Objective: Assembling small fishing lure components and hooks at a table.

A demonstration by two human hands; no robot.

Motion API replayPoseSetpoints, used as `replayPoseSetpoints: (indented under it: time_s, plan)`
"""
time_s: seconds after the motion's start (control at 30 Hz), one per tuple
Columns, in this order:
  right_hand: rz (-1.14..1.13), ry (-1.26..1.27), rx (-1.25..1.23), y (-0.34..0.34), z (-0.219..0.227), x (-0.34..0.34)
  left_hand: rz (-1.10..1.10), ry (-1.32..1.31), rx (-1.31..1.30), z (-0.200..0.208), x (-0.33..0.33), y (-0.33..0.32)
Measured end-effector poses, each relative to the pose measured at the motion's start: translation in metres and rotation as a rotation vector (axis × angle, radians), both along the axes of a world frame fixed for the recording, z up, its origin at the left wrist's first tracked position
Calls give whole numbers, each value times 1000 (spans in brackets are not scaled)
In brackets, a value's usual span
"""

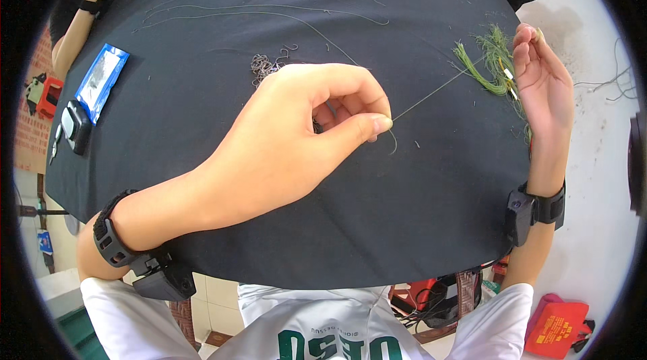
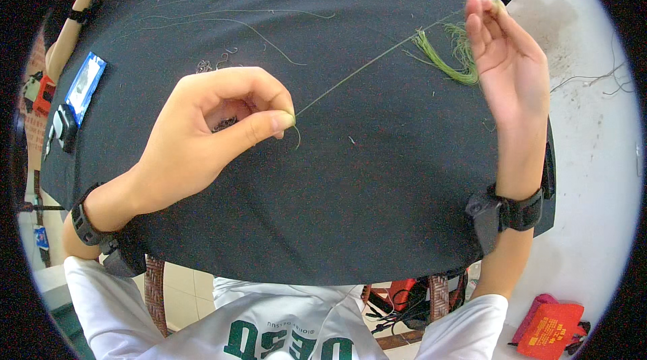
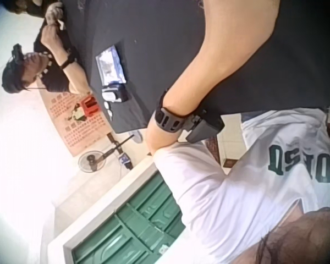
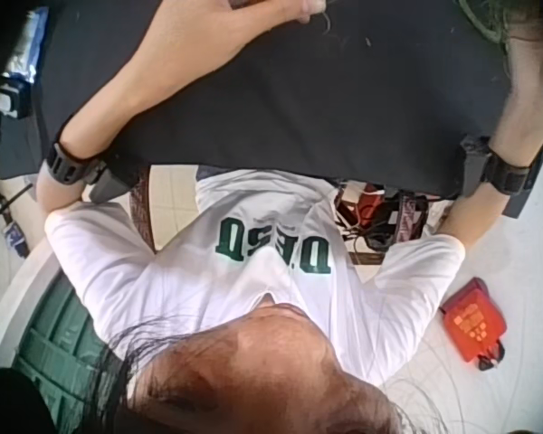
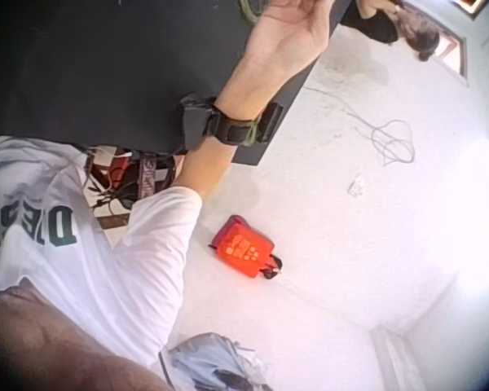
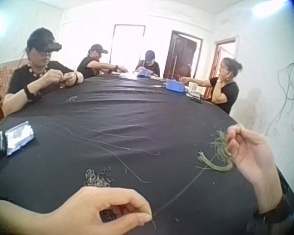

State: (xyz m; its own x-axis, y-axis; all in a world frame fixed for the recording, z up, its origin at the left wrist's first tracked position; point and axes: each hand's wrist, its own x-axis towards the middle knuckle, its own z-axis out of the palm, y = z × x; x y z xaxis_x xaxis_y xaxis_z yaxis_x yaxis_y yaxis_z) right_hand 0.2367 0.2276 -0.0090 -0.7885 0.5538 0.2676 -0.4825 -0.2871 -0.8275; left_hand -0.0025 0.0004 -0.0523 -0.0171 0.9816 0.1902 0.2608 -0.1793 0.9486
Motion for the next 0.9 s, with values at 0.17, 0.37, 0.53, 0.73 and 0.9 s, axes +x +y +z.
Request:
replayPoseSetpoints:
  time_s: [0.17,0.37,0.53,0.73,0.9]
  plan:
    - [-290,32,20,39,-4,26,-15,5,-32,1,1,-1]
    - [-851,-64,-51,46,4,27,-33,24,-58,1,1,-1]
    - [-934,-86,-59,54,2,29,-29,40,-78,0,1,-2]
    - [-895,-274,119,42,3,28,31,50,4,-2,3,-2]
    - [-1124,-731,695,2,-6,-2,117,203,66,-3,3,0]
